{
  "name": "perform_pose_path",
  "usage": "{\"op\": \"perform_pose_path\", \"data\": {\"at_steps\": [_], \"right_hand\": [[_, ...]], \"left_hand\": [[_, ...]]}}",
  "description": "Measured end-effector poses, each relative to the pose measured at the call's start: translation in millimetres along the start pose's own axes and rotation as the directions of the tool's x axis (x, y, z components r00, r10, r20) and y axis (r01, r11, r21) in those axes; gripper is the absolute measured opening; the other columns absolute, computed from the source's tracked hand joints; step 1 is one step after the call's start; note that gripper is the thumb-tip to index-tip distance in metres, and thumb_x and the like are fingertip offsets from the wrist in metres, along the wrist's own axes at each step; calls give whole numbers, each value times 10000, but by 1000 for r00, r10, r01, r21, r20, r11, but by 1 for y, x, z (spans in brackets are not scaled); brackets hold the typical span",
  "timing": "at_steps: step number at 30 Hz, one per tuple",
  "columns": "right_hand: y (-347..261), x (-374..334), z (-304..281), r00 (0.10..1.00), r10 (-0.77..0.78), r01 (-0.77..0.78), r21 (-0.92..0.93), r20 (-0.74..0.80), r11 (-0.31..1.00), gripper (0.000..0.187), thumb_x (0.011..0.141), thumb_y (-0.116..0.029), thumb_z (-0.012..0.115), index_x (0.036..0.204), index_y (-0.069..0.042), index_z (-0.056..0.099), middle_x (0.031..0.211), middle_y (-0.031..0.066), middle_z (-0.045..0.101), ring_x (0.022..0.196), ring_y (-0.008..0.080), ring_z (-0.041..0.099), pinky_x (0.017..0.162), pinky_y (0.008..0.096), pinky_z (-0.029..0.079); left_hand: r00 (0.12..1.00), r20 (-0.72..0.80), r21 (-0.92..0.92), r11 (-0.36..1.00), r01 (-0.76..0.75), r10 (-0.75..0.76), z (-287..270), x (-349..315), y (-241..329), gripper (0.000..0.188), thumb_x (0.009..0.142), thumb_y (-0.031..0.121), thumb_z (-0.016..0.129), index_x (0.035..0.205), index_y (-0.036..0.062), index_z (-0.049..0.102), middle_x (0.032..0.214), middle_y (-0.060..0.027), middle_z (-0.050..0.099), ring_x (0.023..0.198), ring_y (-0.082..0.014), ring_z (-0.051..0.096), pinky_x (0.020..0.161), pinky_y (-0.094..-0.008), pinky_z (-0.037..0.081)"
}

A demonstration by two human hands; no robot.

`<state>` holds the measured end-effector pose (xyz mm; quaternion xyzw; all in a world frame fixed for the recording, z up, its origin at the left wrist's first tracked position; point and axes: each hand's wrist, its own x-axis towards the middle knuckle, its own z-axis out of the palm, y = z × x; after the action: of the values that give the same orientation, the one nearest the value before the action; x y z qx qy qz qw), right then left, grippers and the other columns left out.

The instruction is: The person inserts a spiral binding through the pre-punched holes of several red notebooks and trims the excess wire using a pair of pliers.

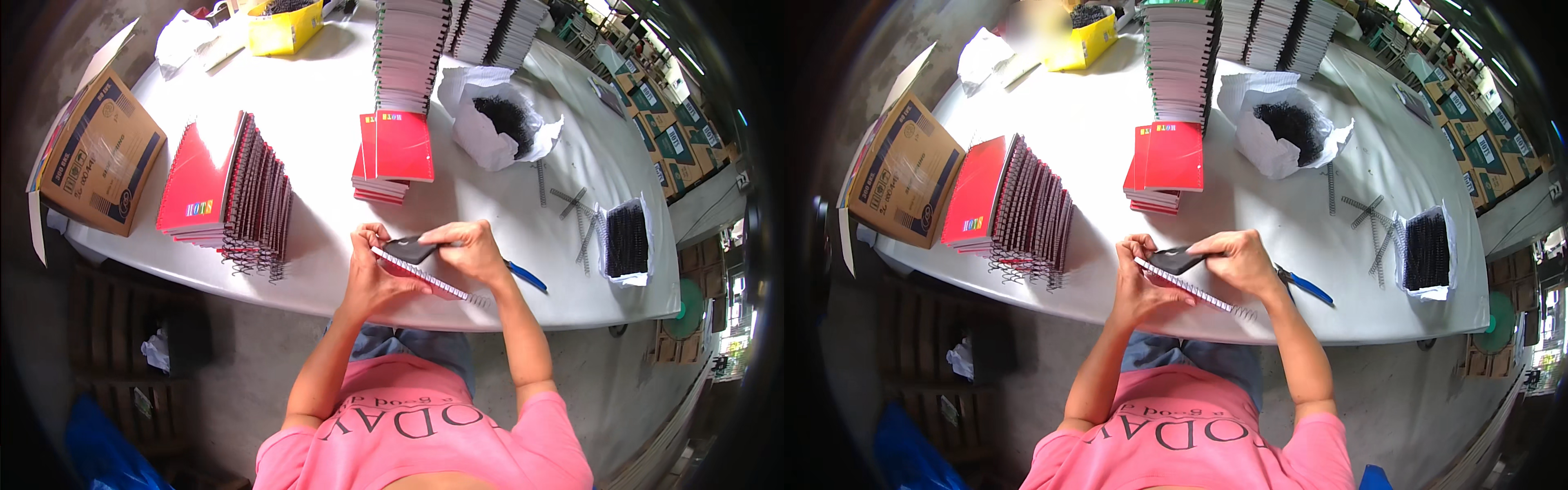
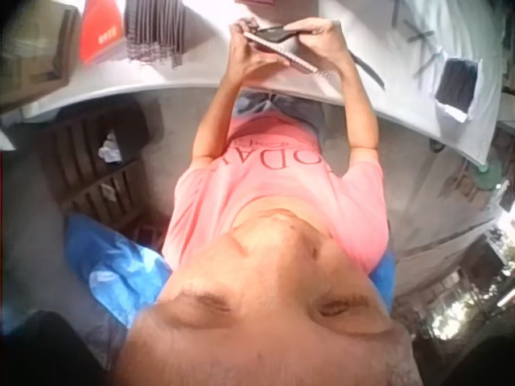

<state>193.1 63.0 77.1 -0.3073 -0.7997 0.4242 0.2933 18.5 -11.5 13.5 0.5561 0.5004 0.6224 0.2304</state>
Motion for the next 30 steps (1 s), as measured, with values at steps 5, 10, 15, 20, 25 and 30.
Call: {"op": "perform_pose_path", "data": {"at_steps": [5,10,15,20,25,30], "right_hand": [[-36,1,8,985,-171,168,74,36,983,338,644,73,600,918,-69,738,874,131,710,831,163,689,783,257,527],[1,-4,-7,988,38,-61,-149,-152,987,357,690,20,578,1009,-76,707,1014,154,679,930,259,663,828,302,500],[5,-67,-45,856,257,-466,-452,-449,761,612,810,-241,662,1373,-160,437,1382,165,447,1254,307,450,1043,566,261],[10,-157,-10,840,260,-543,-722,-477,429,589,895,-359,570,1406,-137,379,1404,175,346,1274,375,331,1031,555,260],[-1,-145,13,690,201,-441,-184,-695,878,499,973,-354,432,1392,-86,395,1247,173,444,1108,330,436,989,435,315],[-88,-102,22,937,24,-135,-297,-348,945,465,884,-276,583,1327,-157,510,1180,145,473,1109,320,449,976,435,303]], "left_hand": [[826,54,-669,593,447,-562,-7,15,9,936,388,390,951,953,32,296,925,-82,395,829,-189,432,765,-295,427],[1000,9,-14,1000,-22,23,-1,2,9,603,678,233,847,931,30,339,872,-61,367,790,-164,391,753,-265,402],[950,110,-488,817,307,-292,-14,-11,12,281,816,25,702,980,25,474,903,-19,504,833,-82,494,779,-212,416],[923,102,-510,778,368,-371,-13,-12,24,195,798,-3,711,980,-4,640,902,-52,655,829,-94,601,744,-231,496],[964,-126,-474,868,147,-233,5,-14,37,200,723,-62,748,904,-18,675,907,-98,680,807,-135,622,731,-262,506],[964,-193,13,983,-181,180,-1,-4,61,242,681,-96,739,905,-13,706,856,-123,696,765,-192,633,703,-276,492]]}}
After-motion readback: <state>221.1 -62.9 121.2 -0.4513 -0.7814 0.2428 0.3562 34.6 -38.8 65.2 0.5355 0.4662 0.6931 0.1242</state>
